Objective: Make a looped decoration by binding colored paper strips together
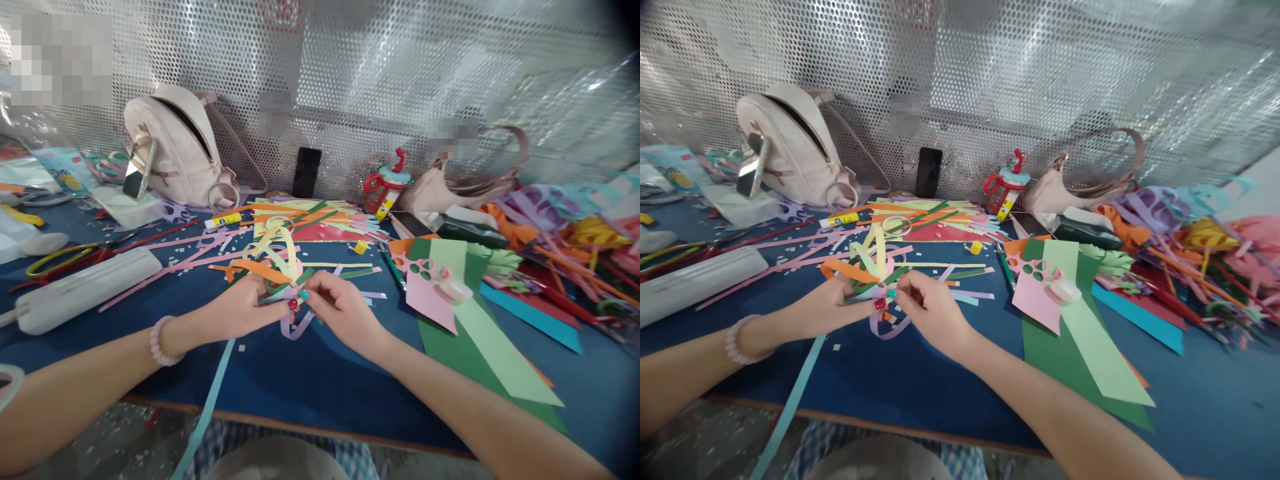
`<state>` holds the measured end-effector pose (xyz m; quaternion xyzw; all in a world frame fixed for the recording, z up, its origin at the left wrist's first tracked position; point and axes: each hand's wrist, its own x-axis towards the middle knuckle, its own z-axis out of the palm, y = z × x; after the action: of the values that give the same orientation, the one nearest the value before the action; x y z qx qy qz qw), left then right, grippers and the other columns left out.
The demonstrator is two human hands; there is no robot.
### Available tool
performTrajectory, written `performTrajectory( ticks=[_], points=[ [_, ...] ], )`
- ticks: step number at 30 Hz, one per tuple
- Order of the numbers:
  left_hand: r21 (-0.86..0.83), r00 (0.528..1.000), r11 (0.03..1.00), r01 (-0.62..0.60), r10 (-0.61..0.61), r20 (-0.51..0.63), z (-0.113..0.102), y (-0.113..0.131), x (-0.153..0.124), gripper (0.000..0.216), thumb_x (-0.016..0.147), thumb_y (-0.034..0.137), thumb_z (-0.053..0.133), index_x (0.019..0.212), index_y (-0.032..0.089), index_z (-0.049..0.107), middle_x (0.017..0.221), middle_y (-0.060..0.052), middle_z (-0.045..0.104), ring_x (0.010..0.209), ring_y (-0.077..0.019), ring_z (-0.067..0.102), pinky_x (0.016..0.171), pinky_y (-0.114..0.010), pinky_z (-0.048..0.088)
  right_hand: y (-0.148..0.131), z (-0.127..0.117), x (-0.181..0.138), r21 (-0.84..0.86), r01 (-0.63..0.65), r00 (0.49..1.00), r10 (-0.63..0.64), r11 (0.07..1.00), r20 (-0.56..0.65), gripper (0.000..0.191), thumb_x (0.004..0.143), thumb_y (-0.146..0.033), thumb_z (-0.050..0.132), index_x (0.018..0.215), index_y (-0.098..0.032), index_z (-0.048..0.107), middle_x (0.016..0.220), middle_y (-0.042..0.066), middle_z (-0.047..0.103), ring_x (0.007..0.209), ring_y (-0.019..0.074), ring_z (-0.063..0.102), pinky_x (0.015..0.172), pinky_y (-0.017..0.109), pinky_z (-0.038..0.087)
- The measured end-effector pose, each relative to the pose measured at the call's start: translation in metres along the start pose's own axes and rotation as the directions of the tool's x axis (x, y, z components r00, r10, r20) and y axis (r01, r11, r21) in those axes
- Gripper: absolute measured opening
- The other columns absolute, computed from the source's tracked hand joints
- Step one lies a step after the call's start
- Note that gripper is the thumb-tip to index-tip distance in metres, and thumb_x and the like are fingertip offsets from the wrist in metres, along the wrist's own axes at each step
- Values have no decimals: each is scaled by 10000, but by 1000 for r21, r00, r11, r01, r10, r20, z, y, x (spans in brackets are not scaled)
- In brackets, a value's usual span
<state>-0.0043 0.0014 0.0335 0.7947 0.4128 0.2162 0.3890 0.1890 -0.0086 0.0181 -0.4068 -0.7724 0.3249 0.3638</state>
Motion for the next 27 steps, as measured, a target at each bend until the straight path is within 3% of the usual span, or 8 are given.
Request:
performTrajectory(
  ticks=[3, 6, 9, 15, 21, 27],
  points=[
    [37, 996, 997, 67, -65, -58, 1, -2, 0, 445, 749, 346, 512, 450, 201, 217, 434, 63, 155, 391, -64, 161, 372, -218, 144, 0, -2, -4, -268, 272, 950, -303, 924, -78, 129, 836, -124, 429, 725, -189, 418, 638, -24, 450, 554, 90, 410, 516, 212, 329],
    [42, 994, 995, 94, -91, -67, 3, -3, 1, 465, 738, 355, 514, 443, 207, 186, 425, 62, 152, 390, -62, 157, 362, -224, 120, -2, -3, -7, -437, 450, 876, -481, 779, 44, 108, 840, -121, 401, 762, -189, 431, 678, 11, 511, 603, 120, 454, 549, 238, 346],
    [19, 997, 999, 39, -38, -62, 3, 0, -1, 394, 753, 330, 508, 465, 192, 277, 455, 62, 219, 423, -64, 212, 372, -202, 176, -5, -1, -6, -506, 447, 882, -456, 738, 116, 105, 854, -134, 376, 800, -180, 454, 728, 45, 554, 634, 140, 480, 554, 248, 361],
    [-38, 991, 992, -123, 121, -55, 0, 7, -5, 143, 797, 205, 484, 712, 121, 562, 705, 19, 580, 664, -107, 493, 630, -187, 422, -3, 1, -4, -405, 384, 923, -348, 830, 163, 144, 845, -95, 338, 807, -185, 444, 721, 36, 527, 634, 140, 462, 557, 243, 360],
    [-60, 984, 984, -171, 167, -64, 2, 4, -3, 135, 803, 191, 497, 773, 115, 603, 824, -3, 653, 812, -146, 573, 744, -205, 458, -3, 0, -5, -266, 324, 943, -289, 908, 163, 162, 834, -65, 349, 837, -187, 455, 747, 25, 528, 661, 131, 472, 597, 235, 372],
    [-60, 979, 979, -196, 191, -73, 3, 0, -3, 174, 811, 218, 510, 892, 132, 638, 881, -6, 682, 840, -153, 600, 743, -207, 474, -5, 0, -4, -229, 281, 956, -249, 932, 157, 164, 822, -63, 360, 812, -180, 475, 709, 11, 509, 623, 119, 455, 577, 225, 356]
  ],
)
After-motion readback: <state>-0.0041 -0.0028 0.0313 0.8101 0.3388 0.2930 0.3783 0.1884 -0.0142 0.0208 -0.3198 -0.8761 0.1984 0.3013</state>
